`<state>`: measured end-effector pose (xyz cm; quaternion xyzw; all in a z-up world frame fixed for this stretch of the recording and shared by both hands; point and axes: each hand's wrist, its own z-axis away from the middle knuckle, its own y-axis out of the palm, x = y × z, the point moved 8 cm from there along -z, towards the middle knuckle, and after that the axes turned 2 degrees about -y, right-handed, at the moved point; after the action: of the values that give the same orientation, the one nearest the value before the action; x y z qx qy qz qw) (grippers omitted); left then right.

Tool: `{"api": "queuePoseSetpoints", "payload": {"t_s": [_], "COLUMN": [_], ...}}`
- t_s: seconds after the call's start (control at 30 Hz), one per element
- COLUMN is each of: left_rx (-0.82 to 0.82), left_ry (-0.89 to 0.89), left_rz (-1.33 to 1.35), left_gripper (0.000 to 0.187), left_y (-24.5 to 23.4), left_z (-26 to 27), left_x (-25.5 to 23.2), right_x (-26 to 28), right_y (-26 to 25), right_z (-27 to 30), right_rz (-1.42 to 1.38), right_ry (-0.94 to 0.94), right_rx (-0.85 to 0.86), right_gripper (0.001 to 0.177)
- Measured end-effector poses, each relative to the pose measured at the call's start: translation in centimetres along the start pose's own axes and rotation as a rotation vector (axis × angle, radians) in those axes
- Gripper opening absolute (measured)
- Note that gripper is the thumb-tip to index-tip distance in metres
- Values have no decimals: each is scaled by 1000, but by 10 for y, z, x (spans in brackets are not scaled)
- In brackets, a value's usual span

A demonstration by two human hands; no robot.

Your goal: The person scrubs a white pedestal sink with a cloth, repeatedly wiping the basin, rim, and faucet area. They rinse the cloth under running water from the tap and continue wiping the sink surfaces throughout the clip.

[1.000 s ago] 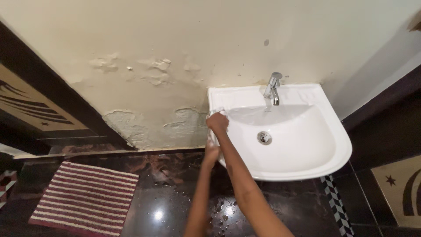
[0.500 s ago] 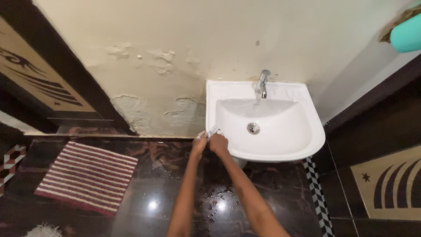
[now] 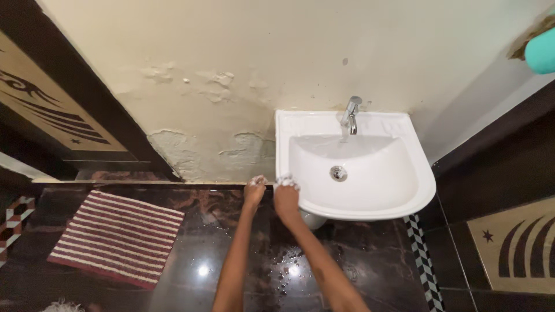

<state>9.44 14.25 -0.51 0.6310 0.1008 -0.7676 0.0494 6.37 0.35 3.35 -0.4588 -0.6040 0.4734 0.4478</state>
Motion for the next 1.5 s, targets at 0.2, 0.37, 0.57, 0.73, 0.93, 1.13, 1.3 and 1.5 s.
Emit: {"api": "queuePoseSetpoints", "payload": {"t_s": [0.2, 0.37, 0.57, 0.73, 0.93, 1.13, 1.3, 1.5], "left_rx": [19, 56, 66, 125, 40, -4, -62, -125], "left_ry": [-39, -34, -111, -118, -81, 15, 26, 58], "left_rz": [-125, 75, -37, 105, 38, 138, 127, -30], "left_gripper": [46, 52, 54, 54, 55, 54, 54, 53], "left_y": [-10, -17, -35, -45, -44, -27, -10, 3], "left_z": [-31, -45, -51, -28, 14, 57, 104, 166], "left_x": [19, 30, 46, 48, 39, 10, -12, -45], "right_x": [21, 8, 1, 17, 30, 30, 3, -51], "right_y": [-17, -8, -10, -16, -29, -31, -25, -69], "right_z": [-75, -135, -177, -150, -84, -11, 45, 89], "right_rz": [393, 395, 440, 497, 591, 556, 457, 218], "right_ry": [284, 478, 491, 330, 296, 140, -52, -232], "right_rx": [-109, -48, -112, -97, -83, -96, -64, -197], "right_gripper": [51, 53, 56, 56, 55, 59, 55, 46]}}
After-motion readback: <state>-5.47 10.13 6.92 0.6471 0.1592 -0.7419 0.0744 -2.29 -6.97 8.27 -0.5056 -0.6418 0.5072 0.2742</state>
